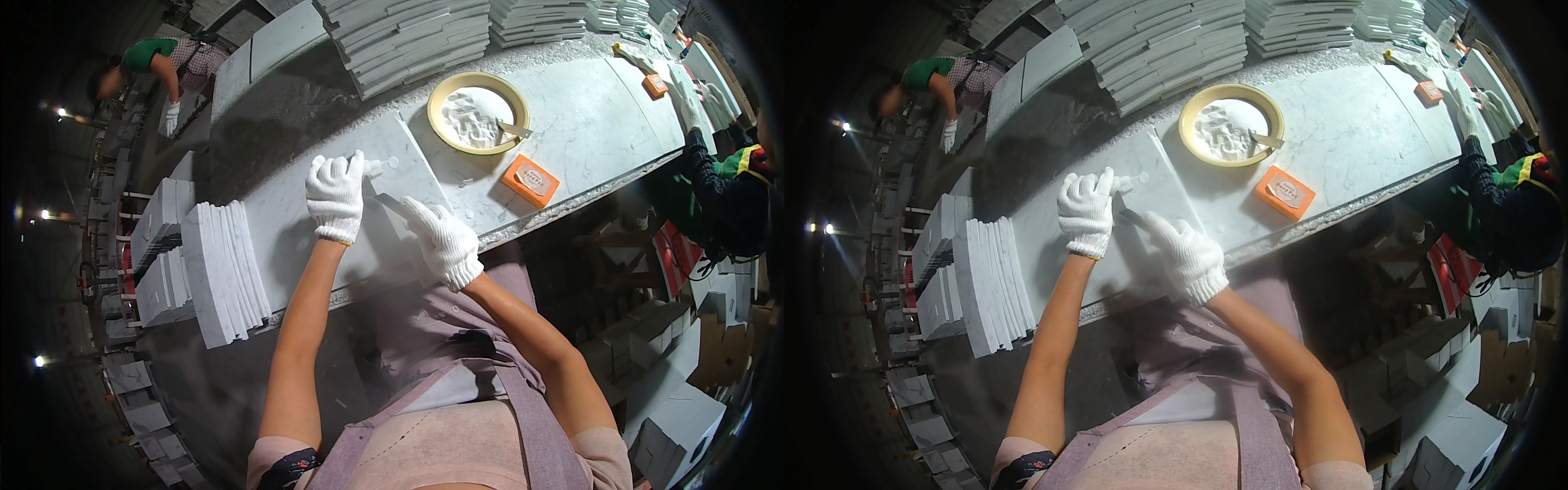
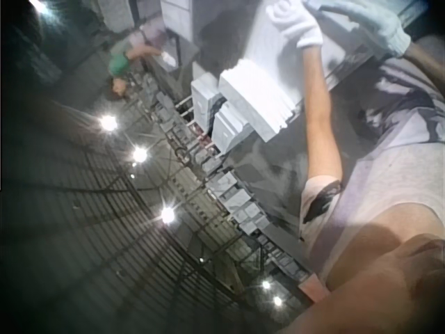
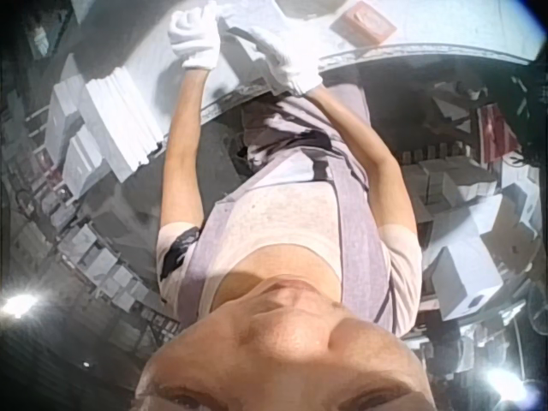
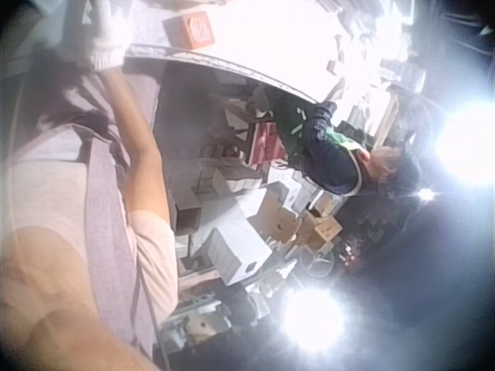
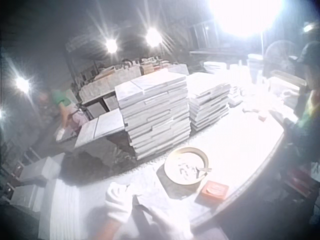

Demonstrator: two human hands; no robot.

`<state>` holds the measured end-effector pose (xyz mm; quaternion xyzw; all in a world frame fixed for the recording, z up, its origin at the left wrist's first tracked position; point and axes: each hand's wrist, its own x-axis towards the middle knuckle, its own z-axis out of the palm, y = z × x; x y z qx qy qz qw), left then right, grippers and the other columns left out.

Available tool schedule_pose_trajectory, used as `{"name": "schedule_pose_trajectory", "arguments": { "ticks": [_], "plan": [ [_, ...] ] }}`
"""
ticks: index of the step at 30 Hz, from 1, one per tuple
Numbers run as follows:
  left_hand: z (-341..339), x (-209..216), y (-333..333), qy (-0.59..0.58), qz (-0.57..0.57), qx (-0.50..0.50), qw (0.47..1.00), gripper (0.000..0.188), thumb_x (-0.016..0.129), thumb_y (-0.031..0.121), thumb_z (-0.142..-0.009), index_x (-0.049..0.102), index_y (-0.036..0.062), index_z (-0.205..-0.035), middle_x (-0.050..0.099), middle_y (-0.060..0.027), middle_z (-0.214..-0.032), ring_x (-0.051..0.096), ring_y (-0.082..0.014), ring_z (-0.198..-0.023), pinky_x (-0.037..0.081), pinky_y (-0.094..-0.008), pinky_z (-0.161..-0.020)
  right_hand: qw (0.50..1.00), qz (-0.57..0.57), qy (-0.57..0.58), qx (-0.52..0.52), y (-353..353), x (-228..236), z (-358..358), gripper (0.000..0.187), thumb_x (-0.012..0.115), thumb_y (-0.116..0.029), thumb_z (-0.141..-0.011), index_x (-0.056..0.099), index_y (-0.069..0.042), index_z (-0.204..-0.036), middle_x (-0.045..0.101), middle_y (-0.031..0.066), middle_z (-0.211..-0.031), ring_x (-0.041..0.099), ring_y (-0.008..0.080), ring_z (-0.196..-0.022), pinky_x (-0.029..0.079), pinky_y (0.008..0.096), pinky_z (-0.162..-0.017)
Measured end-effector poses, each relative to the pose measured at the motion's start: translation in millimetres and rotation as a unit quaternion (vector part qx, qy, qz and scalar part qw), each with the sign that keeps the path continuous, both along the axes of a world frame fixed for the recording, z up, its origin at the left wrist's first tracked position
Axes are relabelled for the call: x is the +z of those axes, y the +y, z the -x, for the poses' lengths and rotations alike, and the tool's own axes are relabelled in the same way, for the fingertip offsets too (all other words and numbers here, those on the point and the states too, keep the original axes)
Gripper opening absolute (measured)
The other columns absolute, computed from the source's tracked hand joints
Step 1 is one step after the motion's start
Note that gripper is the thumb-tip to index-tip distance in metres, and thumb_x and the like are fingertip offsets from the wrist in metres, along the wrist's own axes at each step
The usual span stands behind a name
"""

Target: The person repeatedly scrapes and wipes the edges of rectangular white tiles using a small metal scraper and a cloth. They pick up tiles from a stack, scrape the edges, wipe with a cloth, and place them back on the stack. A bowl of white powder and an orange block are visible on the table.

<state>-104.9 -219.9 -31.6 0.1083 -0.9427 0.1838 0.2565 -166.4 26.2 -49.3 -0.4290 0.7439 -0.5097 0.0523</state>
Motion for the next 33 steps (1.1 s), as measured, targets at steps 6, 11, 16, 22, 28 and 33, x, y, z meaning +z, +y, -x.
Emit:
{"name": "schedule_pose_trajectory", "arguments": {
  "ticks": [6, 11, 16, 22, 28, 33],
  "plan": [
    [3.1, 3.4, 2.1, 0.006, 0.006, -0.01, 1.0, 0.029, 0.071, 0.016, -0.086, 0.074, 0.0113, -0.115, 0.062, -0.0053, -0.086, 0.065, -0.0261, -0.086, 0.054, -0.0461, -0.097, 1.0, 0.001, 0.026, -0.005, -2.2, -7.1, 0.6, 0.068, 0.066, -0.01, -0.09, 0.053, -0.027, -0.155, 0.073, 0.0021, -0.102, 0.072, 0.0248, -0.092, 0.06, 0.038, -0.075],
    [2.5, 9.4, 3.9, -0.007, 0.003, -0.01, 1.0, 0.026, 0.068, 0.016, -0.09, 0.074, 0.0105, -0.114, 0.062, -0.0051, -0.085, 0.065, -0.0247, -0.085, 0.054, -0.0444, -0.097, 1.0, 0.017, 0.021, -0.002, -1.0, -9.2, 0.5, 0.07, 0.07, -0.013, -0.088, 0.054, -0.027, -0.154, 0.073, 0.0014, -0.103, 0.072, 0.0246, -0.092, 0.06, 0.0381, -0.075],
    [2.6, 7.9, 3.9, -0.007, 0.009, -0.006, 1.0, 0.026, 0.068, 0.016, -0.09, 0.075, 0.0108, -0.115, 0.062, -0.005, -0.086, 0.065, -0.0245, -0.085, 0.054, -0.0444, -0.097, 0.999, 0.007, 0.032, -0.012, -3.0, -5.7, 0.4, 0.068, 0.07, -0.012, -0.088, 0.055, -0.026, -0.153, 0.073, 0.0014, -0.102, 0.072, 0.0244, -0.092, 0.06, 0.0374, -0.075],
    [3.5, -1.0, -2.9, 0.019, 0.0, -0.021, 1.0, 0.028, 0.073, 0.018, -0.087, 0.074, 0.0124, -0.114, 0.062, -0.0054, -0.084, 0.065, -0.0278, -0.082, 0.054, -0.048, -0.092, 1.0, 0.01, 0.01, -0.001, 0.4, 5.0, 0.3, 0.064, 0.065, -0.003, -0.089, 0.061, -0.021, -0.15, 0.074, 0.0082, -0.105, 0.073, 0.0295, -0.095, 0.06, 0.039, -0.079],
    [1.9, -4.6, -2.7, 0.015, -0.011, 0.011, 1.0, 0.031, 0.076, 0.019, -0.087, 0.073, 0.0141, -0.117, 0.065, -0.0047, -0.089, 0.066, -0.0276, -0.087, 0.053, -0.0478, -0.092, 0.999, 0.023, 0.03, -0.015, -1.9, 8.3, 0.2, 0.071, 0.067, -0.009, -0.09, 0.055, -0.037, -0.155, 0.073, 0.0011, -0.099, 0.072, 0.0236, -0.09, 0.06, 0.037, -0.076],
    [-3.6, -6.0, 2.4, -0.027, -0.09, 0.081, 0.992, 0.042, 0.082, 0.026, -0.082, 0.073, 0.0177, -0.122, 0.07, -0.0043, -0.102, 0.067, -0.0276, -0.099, 0.052, -0.0469, -0.097, 1.0, 0.002, -0.002, -0.003, -2.0, 13.8, 0.1, 0.055, 0.065, -0.002, -0.092, 0.065, -0.015, -0.145, 0.075, 0.0116, -0.108, 0.074, 0.0319, -0.095, 0.06, 0.0394, -0.08]
  ]
}}
